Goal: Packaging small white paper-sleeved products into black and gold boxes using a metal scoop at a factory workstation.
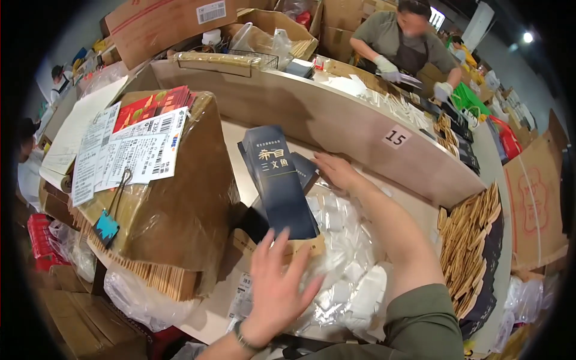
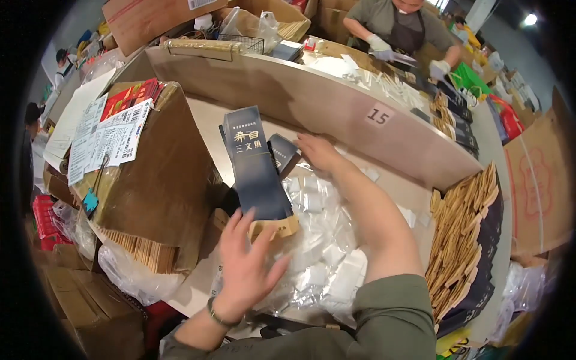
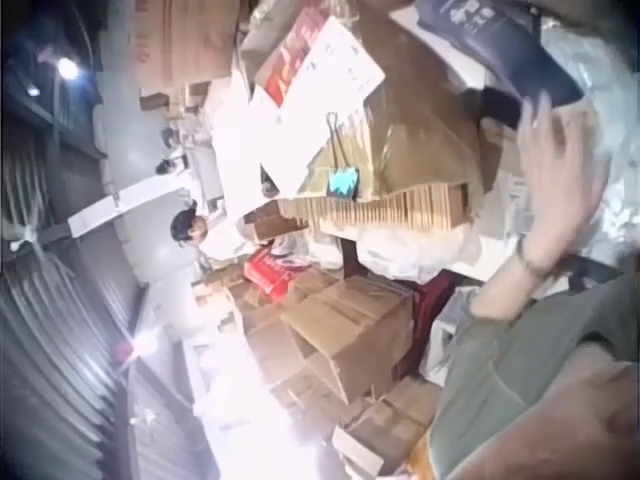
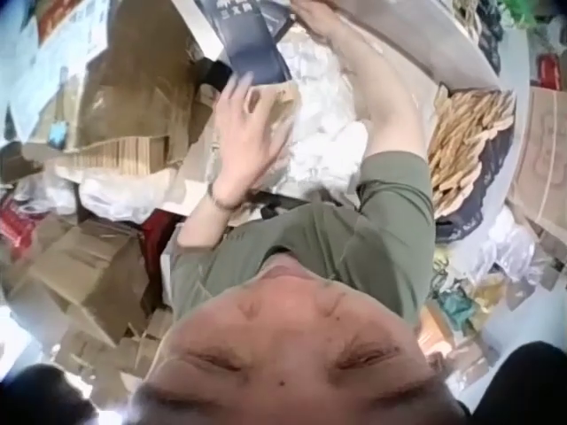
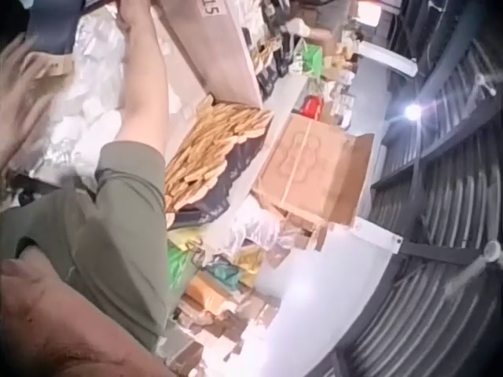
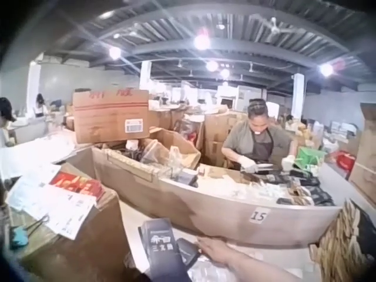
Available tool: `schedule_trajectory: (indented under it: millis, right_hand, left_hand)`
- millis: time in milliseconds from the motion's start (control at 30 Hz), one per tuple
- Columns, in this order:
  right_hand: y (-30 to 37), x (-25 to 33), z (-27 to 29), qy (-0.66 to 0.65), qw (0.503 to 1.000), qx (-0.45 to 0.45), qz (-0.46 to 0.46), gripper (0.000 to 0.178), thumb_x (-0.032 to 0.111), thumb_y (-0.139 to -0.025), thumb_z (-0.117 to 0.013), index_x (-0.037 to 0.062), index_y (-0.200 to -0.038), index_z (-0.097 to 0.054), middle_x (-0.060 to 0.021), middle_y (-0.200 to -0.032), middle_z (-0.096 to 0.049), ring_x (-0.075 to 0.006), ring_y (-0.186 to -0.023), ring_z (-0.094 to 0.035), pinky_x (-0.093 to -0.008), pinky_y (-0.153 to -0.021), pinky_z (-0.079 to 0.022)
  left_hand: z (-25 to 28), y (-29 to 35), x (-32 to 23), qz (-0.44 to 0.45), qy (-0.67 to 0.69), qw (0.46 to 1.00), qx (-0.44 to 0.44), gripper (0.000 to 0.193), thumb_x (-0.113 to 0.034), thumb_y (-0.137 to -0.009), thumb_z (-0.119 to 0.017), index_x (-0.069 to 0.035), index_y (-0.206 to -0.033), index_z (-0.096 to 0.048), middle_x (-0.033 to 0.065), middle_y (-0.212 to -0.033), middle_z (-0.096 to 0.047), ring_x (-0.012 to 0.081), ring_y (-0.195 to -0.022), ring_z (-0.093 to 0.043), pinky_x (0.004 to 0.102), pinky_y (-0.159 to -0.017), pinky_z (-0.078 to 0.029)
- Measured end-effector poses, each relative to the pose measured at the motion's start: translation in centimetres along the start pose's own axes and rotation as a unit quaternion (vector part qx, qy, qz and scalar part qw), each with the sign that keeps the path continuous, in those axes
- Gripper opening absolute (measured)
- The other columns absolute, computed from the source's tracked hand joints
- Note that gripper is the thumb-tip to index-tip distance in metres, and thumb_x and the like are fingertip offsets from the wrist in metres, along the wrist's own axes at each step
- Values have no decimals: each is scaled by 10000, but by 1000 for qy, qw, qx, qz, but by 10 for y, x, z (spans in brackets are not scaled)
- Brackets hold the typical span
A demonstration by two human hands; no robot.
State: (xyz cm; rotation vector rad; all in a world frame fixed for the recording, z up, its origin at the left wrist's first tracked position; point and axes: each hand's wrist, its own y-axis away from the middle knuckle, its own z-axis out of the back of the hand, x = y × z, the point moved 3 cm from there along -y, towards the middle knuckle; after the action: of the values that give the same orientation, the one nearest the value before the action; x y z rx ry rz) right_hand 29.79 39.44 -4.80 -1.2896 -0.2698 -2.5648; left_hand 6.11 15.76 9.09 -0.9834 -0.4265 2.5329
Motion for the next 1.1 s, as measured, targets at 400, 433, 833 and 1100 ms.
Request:
schedule_trajectory:
  millis: [400, 433, 833, 1100]
  right_hand:
    - [111, 63, 11, 152, 976, 98, -121, 403, 290, -968, -547, 68, -1299, -612, -192, -1476, -453, -313, -1357, -447, -332, -1094, -401]
    - [109, 36, 41, 178, 971, 34, -158, 429, 325, -972, -541, 126, -1351, -575, -177, -1517, -400, -332, -1390, -395, -386, -1111, -384]
    - [166, 74, -41, 236, 943, 142, -187, 588, 498, -982, -452, 251, -1512, -380, -138, -1614, -225, -456, -1459, -203, -719, -1096, -224]
    - [114, 88, -65, 201, 979, 3, -30, 560, 358, -983, -497, 76, -1461, -424, -169, -1542, -363, -430, -1394, -355, -575, -1120, -319]
  left_hand:
    - [10, -31, 30, -117, -257, 928, 244, 156, -61, -801, -587, -53, -933, -669, 114, -1101, -582, 309, -1396, -384, 636, -1132, -243]
    - [12, -34, 22, -130, -254, 925, 252, 152, -52, -798, -580, -45, -929, -658, 114, -1081, -580, 304, -1367, -415, 626, -1125, -261]
    - [-48, -22, 9, -191, -203, 940, 198, 139, -183, -751, -660, -68, -828, -672, 93, -929, -610, 335, -1115, -527, 584, -1089, -318]
    - [-20, -23, 41, -216, -304, 899, 227, 113, -90, -789, -588, -54, -769, -693, 89, -820, -577, 298, -954, -553, 505, -1127, -315]
